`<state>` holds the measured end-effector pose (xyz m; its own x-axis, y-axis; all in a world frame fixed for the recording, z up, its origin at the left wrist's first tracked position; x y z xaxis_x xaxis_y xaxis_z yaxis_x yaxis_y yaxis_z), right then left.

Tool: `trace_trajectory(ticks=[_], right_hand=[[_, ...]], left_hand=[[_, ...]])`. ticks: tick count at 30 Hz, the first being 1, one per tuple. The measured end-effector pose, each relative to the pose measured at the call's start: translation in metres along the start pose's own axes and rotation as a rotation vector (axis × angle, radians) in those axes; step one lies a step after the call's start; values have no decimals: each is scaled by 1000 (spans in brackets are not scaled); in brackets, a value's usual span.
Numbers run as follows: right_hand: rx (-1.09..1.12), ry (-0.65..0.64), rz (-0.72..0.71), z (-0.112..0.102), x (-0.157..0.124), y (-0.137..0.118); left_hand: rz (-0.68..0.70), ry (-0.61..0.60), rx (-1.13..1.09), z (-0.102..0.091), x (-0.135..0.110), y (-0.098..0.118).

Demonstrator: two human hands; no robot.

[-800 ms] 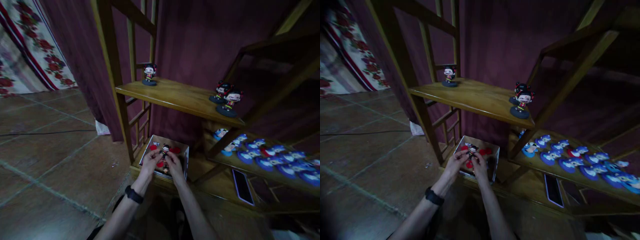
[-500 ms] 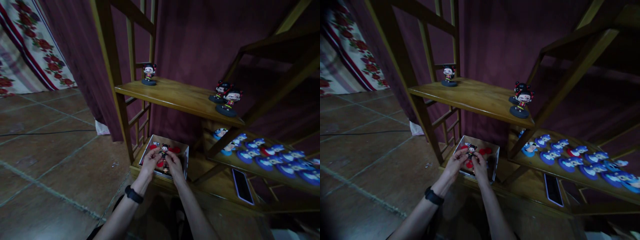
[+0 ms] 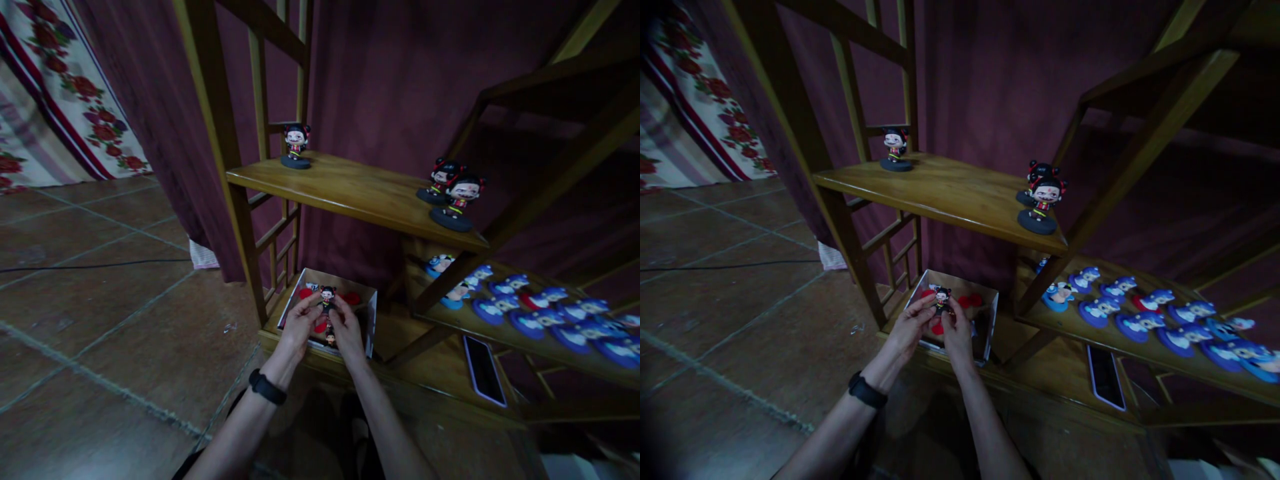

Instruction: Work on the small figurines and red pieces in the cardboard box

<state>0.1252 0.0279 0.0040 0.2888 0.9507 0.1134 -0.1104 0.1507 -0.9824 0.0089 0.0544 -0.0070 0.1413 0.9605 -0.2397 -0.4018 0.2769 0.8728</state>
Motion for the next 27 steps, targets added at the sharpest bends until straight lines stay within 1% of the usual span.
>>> trace_trajectory(ticks=[4,8,13,18,21,24,27], right_hand=[[-74,-19,-44,3,-3,-5],[-137,-19,-66,5,-6,-10],[-110,-32,-73,7,-7,-16],[-36,11,-57,5,-4,-13],[-32,37,-33,4,-3,-10],[-33,43,-13,3,-2,-11],[17,31,5,4,0,-13]], left_hand=[[-56,0,-50,0,-1,-1],[-80,-12,-66,-1,-1,0],[-97,-9,-21,-1,-2,2],[-46,41,85,-1,-2,4],[-8,59,151,-1,-2,4],[12,60,206,0,-3,4],[35,40,216,2,-4,5]])
Point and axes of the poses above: each hand's wrist, its own x-axis towards the middle knuckle, its own z-axis out of the palm, y = z × x, the point moved 6 cm from there along x, towards the middle knuckle, and after that the axes turned 10 degrees about x, right-handed, at the moved point
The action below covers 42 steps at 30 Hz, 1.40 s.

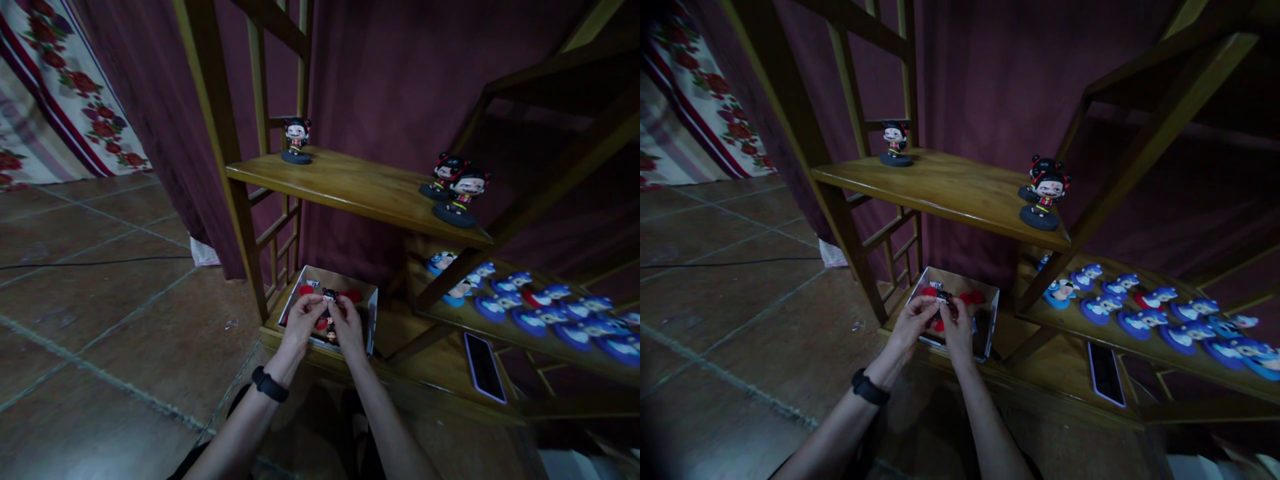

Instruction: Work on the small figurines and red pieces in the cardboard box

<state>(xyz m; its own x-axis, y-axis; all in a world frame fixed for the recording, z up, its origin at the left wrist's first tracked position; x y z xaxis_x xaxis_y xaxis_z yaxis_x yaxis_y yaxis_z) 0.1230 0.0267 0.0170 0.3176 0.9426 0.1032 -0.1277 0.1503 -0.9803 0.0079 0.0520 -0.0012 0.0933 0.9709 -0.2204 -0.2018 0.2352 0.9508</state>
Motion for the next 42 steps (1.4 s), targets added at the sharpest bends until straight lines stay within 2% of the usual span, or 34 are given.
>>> trace_trajectory(ticks=[5,10,18,24,30,34,42], right_hand=[[63,-10,57,-4,4,2],[116,-49,94,-6,6,7],[106,-59,94,-6,5,2],[85,-86,50,-3,5,-3],[96,-107,1,-2,7,-6],[23,-107,-8,-6,7,-6],[-198,-52,-130,-8,0,-21]], left_hand=[[-59,-46,5,4,-2,-1],[-136,-17,-17,2,-6,1],[-123,-17,-72,2,-8,6],[-60,6,-86,1,-8,7],[97,-50,4,5,-4,13],[192,-48,102,5,-4,19],[210,-24,167,3,-4,18]])
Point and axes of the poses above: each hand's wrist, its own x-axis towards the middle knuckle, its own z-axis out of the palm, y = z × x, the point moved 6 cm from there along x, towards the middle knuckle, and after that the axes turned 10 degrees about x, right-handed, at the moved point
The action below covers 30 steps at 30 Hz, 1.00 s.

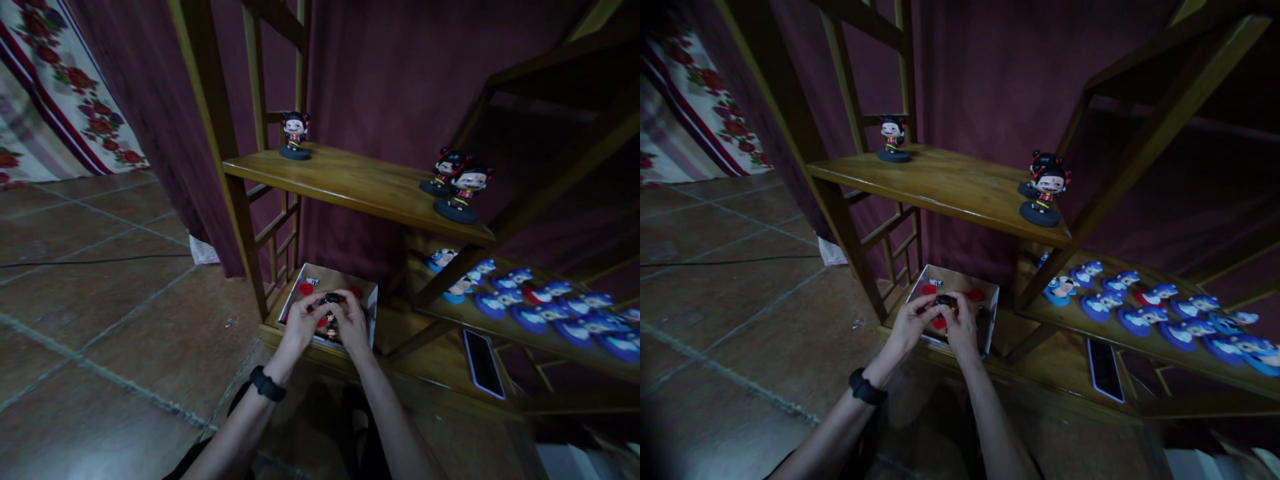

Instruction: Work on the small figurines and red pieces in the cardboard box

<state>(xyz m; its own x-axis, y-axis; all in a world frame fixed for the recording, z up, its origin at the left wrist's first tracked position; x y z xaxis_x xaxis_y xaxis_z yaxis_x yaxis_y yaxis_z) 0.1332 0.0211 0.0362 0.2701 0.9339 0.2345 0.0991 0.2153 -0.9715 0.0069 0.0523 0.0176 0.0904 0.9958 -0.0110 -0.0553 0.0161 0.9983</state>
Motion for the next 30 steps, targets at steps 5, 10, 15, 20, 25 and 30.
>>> trace_trajectory(ticks=[5,10,15,20,25,30], right_hand=[[15,10,-9,1,-1,-2],[156,1,44,4,4,7],[308,-65,77,6,7,5],[334,-48,110,5,8,6],[327,-31,124,4,8,10],[341,-17,133,4,9,10]], left_hand=[[6,-2,13,0,2,-5],[30,40,4,-1,1,0],[-3,76,-69,-4,-1,5],[-106,47,-105,-4,-1,-4],[-156,31,-120,-3,-3,-10],[-204,6,-178,1,-5,-13]])
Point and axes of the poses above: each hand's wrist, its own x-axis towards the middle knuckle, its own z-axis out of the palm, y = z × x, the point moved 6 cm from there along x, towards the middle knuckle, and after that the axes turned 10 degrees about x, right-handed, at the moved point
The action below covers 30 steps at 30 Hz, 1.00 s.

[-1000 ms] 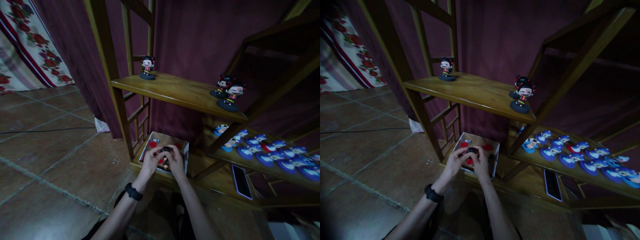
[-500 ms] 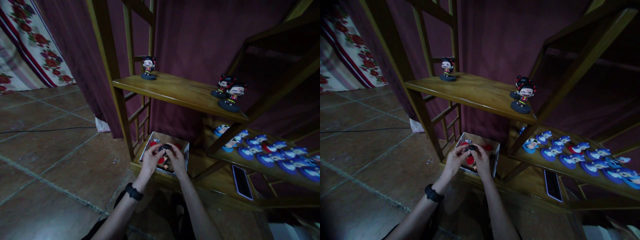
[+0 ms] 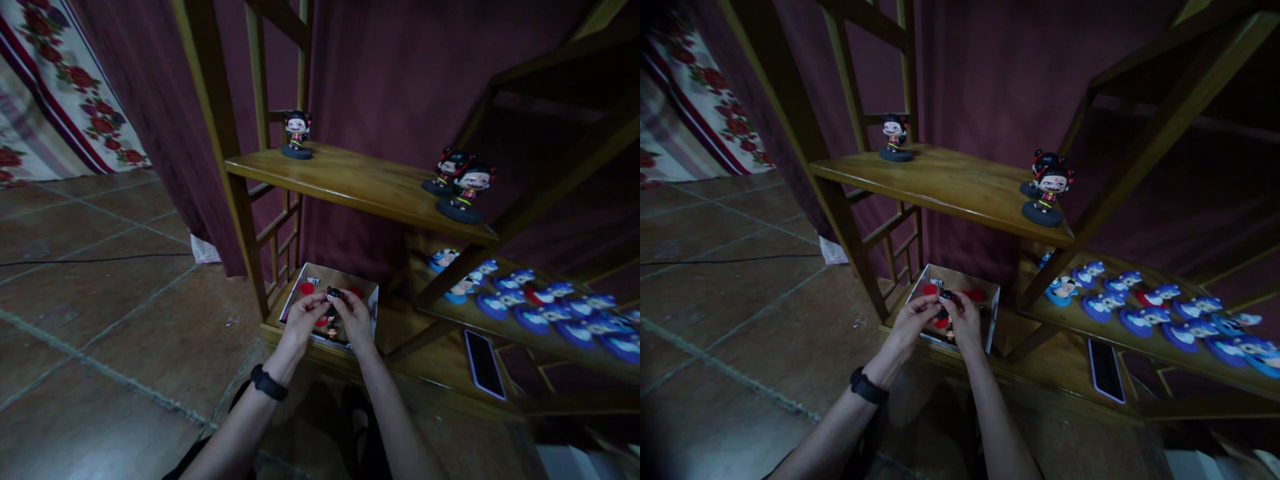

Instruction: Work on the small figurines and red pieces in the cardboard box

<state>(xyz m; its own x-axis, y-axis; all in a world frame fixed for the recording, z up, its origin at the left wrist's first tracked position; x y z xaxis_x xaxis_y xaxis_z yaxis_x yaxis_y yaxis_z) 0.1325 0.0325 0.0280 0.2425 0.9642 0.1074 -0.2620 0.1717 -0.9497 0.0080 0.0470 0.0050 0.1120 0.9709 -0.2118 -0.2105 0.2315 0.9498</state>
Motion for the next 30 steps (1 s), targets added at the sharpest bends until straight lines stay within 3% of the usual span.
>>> trace_trajectory(ticks=[9,21,30], right_hand=[[-59,-70,132,-2,2,27],[-156,-13,170,-14,4,39],[42,-22,161,-7,1,28]], left_hand=[[-59,6,-89,-4,3,-4],[60,20,81,-3,4,-3],[-21,7,-101,-5,5,-5]])
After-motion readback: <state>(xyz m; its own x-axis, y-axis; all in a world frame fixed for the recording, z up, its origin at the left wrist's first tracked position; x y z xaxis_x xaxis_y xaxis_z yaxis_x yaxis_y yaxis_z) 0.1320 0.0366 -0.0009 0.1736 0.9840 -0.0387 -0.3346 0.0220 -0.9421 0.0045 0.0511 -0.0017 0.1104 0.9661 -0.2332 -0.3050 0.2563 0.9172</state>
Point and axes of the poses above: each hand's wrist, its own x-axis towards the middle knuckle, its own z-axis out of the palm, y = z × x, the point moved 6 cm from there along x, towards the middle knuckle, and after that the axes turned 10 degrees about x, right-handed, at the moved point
